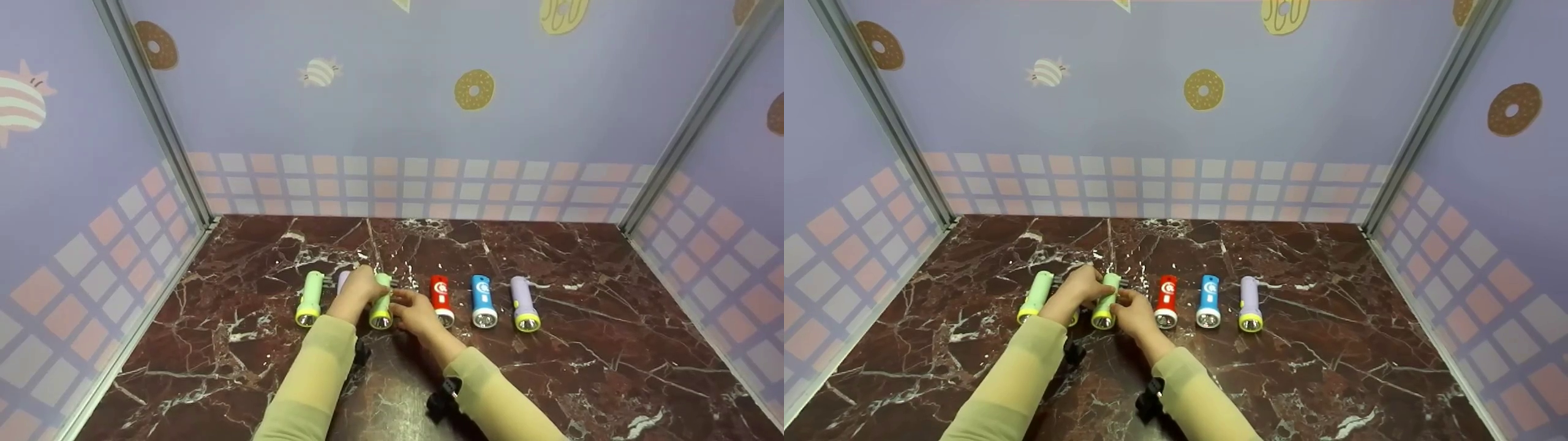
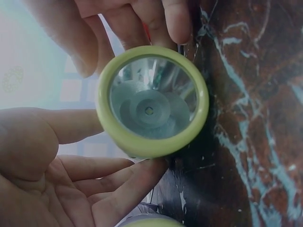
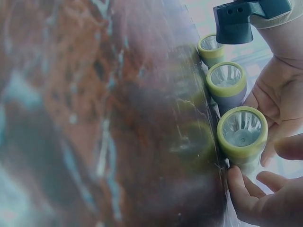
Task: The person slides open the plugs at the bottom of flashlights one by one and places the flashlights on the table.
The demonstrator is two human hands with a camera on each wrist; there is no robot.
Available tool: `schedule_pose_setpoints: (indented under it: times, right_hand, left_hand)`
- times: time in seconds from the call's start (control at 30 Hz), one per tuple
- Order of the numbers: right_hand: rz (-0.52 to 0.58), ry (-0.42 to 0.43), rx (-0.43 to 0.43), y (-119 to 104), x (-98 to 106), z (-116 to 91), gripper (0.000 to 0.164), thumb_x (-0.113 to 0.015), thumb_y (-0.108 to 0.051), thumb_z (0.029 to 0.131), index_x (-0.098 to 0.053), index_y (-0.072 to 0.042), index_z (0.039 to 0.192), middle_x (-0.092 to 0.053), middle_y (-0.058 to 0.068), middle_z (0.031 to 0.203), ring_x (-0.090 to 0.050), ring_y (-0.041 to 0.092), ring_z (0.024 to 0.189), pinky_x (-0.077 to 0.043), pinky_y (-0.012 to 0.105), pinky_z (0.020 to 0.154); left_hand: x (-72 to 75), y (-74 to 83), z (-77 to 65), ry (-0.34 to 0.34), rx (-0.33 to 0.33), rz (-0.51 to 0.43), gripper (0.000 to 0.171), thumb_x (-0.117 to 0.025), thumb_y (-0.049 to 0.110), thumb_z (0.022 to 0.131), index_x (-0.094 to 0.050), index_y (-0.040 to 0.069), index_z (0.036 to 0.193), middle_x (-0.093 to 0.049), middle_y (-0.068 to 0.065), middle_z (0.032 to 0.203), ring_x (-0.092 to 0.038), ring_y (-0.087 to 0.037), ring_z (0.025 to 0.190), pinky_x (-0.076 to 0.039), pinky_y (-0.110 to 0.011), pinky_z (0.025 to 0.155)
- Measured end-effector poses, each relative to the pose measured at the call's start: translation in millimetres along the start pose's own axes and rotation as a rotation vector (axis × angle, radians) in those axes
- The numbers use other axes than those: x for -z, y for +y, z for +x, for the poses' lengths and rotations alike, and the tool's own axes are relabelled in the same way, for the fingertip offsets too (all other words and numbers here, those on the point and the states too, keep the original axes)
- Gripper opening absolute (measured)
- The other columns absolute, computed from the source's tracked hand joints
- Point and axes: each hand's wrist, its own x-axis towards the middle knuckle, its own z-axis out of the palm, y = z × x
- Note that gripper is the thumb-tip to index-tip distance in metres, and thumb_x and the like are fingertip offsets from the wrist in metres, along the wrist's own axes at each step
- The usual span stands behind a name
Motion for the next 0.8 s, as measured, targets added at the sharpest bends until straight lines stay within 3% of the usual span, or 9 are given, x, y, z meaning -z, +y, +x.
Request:
schedule_pose_setpoints:
  times: [0.23,0.4,0.5,0.63,0.8]
  right_hand:
    - [-0.077,0.019,0.038,-5,2,-1,0.047,-0.06,-0.003,0.097,-0.052,0.011,0.141,-0.062,0.032,0.136,-0.068,0.025,0.109,-0.06,0.029,0.077]
    - [-0.123,0.035,0.075,-8,5,0,0.048,-0.062,-0.005,0.096,-0.053,0.011,0.14,-0.065,0.032,0.131,-0.069,0.022,0.098,-0.054,0.021,0.067]
    - [-0.119,0.041,0.085,-10,9,1,0.048,-0.062,-0.005,0.095,-0.054,0.011,0.139,-0.065,0.032,0.131,-0.07,0.023,0.093,-0.055,0.024,0.066]
    - [-0.106,0.043,0.093,-14,14,1,0.048,-0.061,-0.005,0.096,-0.053,0.013,0.14,-0.062,0.033,0.134,-0.071,0.034,0.105,-0.062,0.037,0.081]
    - [-0.072,0.055,0.096,-21,21,-1,0.045,-0.059,-0.004,0.097,-0.054,0.011,0.139,-0.061,0.033,0.136,-0.068,0.04,0.115,-0.058,0.05,0.097]
  left_hand:
    - [4.7,2.4,-1.1,0.02,-0.006,0.053,0.035,-0.077,0.019,0.085,-0.069,-0.007,0.105,-0.073,-0.022,0.106,-0.068,-0.032,0.093,-0.058,-0.042,0.089]
    - [7.4,4.8,-2.4,0.063,0.007,0.086,0.035,-0.074,0.024,0.09,-0.071,-0.007,0.106,-0.074,-0.023,0.109,-0.07,-0.036,0.099,-0.057,-0.046,0.09]
    - [8.9,7.9,-2.6,0.092,0.029,0.085,0.033,-0.071,0.025,0.093,-0.072,-0.006,0.105,-0.075,-0.023,0.109,-0.071,-0.036,0.1,-0.057,-0.048,0.09]
    - [10.2,12.4,-2.4,0.119,0.044,0.064,0.031,-0.067,0.026,0.096,-0.072,-0.004,0.103,-0.075,-0.021,0.107,-0.071,-0.035,0.099,-0.058,-0.048,0.088]
    - [9.0,17.2,-2.7,0.157,0.017,0.002,0.032,-0.066,0.026,0.098,-0.071,-0.005,0.105,-0.075,-0.023,0.107,-0.071,-0.036,0.1,-0.058,-0.048,0.089]
